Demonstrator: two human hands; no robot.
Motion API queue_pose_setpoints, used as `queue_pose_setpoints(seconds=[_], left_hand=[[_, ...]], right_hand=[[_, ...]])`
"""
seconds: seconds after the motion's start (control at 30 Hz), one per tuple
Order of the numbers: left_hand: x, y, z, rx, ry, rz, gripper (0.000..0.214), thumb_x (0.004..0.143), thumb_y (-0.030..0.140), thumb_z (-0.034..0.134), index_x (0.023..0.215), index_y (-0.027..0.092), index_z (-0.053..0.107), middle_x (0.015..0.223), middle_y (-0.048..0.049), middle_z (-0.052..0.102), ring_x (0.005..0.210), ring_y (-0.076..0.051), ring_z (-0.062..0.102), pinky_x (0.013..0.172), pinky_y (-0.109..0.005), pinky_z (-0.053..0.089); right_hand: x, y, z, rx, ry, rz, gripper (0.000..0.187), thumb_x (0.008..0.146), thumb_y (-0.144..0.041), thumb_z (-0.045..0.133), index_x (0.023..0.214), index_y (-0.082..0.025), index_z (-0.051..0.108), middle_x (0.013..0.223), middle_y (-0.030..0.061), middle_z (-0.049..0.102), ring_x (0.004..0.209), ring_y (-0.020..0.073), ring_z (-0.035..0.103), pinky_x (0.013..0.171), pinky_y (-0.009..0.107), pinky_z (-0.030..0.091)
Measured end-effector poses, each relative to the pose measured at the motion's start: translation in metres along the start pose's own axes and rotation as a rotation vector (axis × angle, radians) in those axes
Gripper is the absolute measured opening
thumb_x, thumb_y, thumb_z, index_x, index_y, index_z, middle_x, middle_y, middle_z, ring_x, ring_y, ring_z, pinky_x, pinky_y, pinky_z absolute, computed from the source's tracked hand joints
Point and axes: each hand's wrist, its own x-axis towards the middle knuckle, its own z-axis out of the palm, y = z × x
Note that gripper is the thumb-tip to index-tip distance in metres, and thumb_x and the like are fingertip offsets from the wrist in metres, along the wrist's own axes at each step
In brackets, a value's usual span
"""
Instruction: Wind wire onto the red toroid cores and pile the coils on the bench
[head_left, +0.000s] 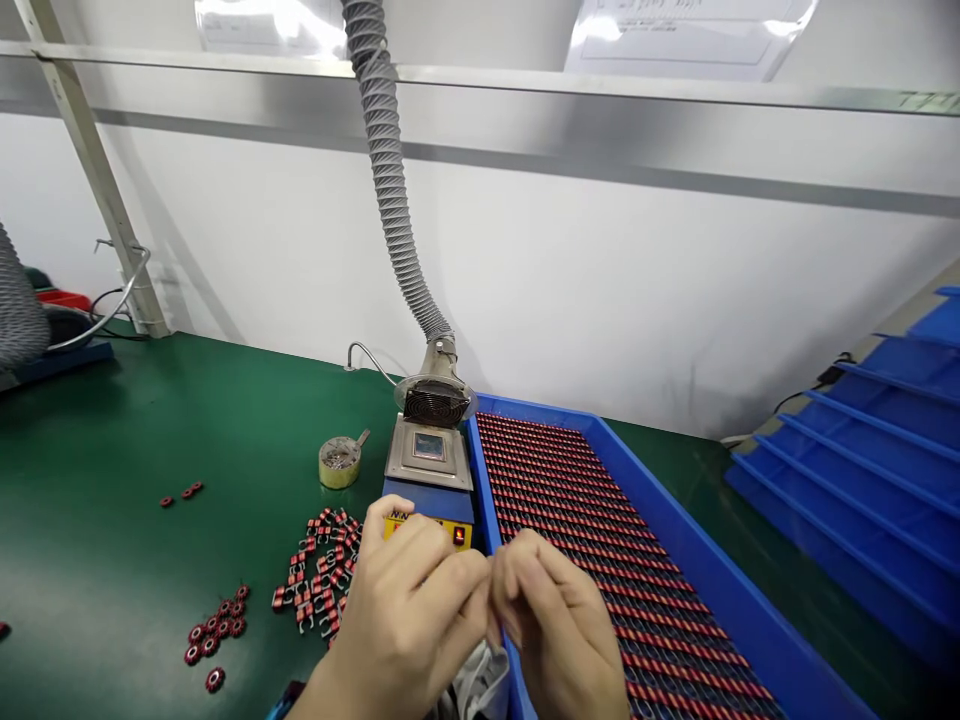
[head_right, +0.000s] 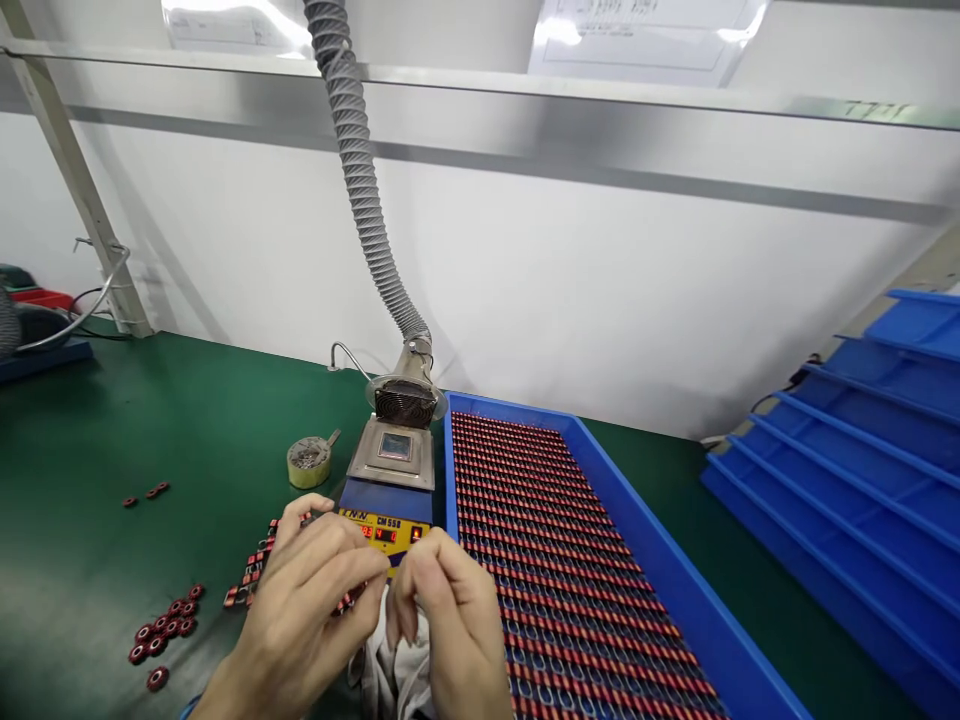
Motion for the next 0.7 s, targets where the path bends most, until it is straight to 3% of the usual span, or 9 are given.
queue_pose_setpoints(seconds=[0.07,0.13,0.23,0.33,0.5,0.6,0.7], left_hand=[[0.0017,-0.0008,-0.0025,-0.072,-0.015,-0.031,0.021,0.085,0.002,0.050,0.076,0.020,0.057,0.062,0.0041,0.060,0.057,-0.012,0.055,0.077,-0.033,0.042],[0.0037,-0.0016,-0.0053,-0.194,-0.046,-0.109,0.021,0.084,0.003,0.051,0.075,0.021,0.056,0.064,0.0040,0.059,0.058,-0.012,0.054,0.071,-0.030,0.042],[0.0057,-0.0017,-0.0083,-0.357,-0.098,-0.228,0.020,0.085,0.005,0.052,0.072,0.021,0.054,0.064,0.0026,0.059,0.061,-0.013,0.053,0.064,-0.027,0.042],[0.0067,-0.0010,-0.0089,-0.423,-0.103,-0.281,0.019,0.085,0.008,0.053,0.071,0.020,0.057,0.063,0.0013,0.060,0.062,-0.015,0.054,0.061,-0.027,0.041],[0.0061,-0.0014,-0.0050,-0.276,-0.063,-0.147,0.019,0.084,0.005,0.052,0.073,0.019,0.059,0.062,0.0026,0.060,0.059,-0.012,0.053,0.068,-0.028,0.043],[0.0035,-0.0009,-0.0018,-0.030,-0.037,0.007,0.021,0.086,0.003,0.050,0.075,0.018,0.060,0.062,0.0030,0.062,0.056,-0.011,0.056,0.082,-0.034,0.042],[0.0005,-0.0001,0.0001,0.130,-0.022,0.087,0.020,0.089,0.005,0.051,0.077,0.018,0.061,0.061,0.0029,0.062,0.057,-0.013,0.059,0.088,-0.038,0.037]], right_hand=[[0.0011,-0.0005,-0.0011,0.025,0.055,-0.096,0.035,0.099,-0.033,0.055,0.067,-0.021,0.062,0.053,-0.0028,0.056,0.049,0.0128,0.053,0.050,0.023,0.045],[0.0013,-0.0011,-0.0025,-0.114,0.097,-0.267,0.014,0.092,-0.018,0.065,0.084,-0.024,0.074,0.067,-0.0017,0.070,0.059,0.0131,0.063,0.059,0.022,0.051],[0.0018,-0.0020,-0.0033,-0.249,0.039,-0.423,0.036,0.083,-0.001,0.069,0.103,-0.030,0.076,0.083,-0.0033,0.078,0.071,0.0144,0.071,0.069,0.022,0.056],[0.0038,-0.0010,-0.0035,-0.316,0.022,-0.520,0.040,0.082,0.004,0.066,0.104,-0.028,0.074,0.083,-0.0017,0.077,0.073,0.0162,0.071,0.070,0.025,0.058],[0.0057,0.0019,-0.0075,-0.546,0.005,-0.715,0.037,0.083,0.007,0.059,0.105,-0.021,0.067,0.081,0.0024,0.073,0.072,0.0178,0.068,0.069,0.029,0.055],[0.0045,-0.0003,-0.0072,-0.607,-0.026,-0.586,0.022,0.091,-0.001,0.051,0.092,-0.022,0.060,0.074,0.0007,0.064,0.066,0.0161,0.063,0.063,0.028,0.051],[0.0034,-0.0026,-0.0030,-0.403,-0.036,-0.197,0.024,0.101,-0.019,0.045,0.079,-0.023,0.054,0.065,-0.0032,0.053,0.055,0.0130,0.054,0.052,0.023,0.045]])
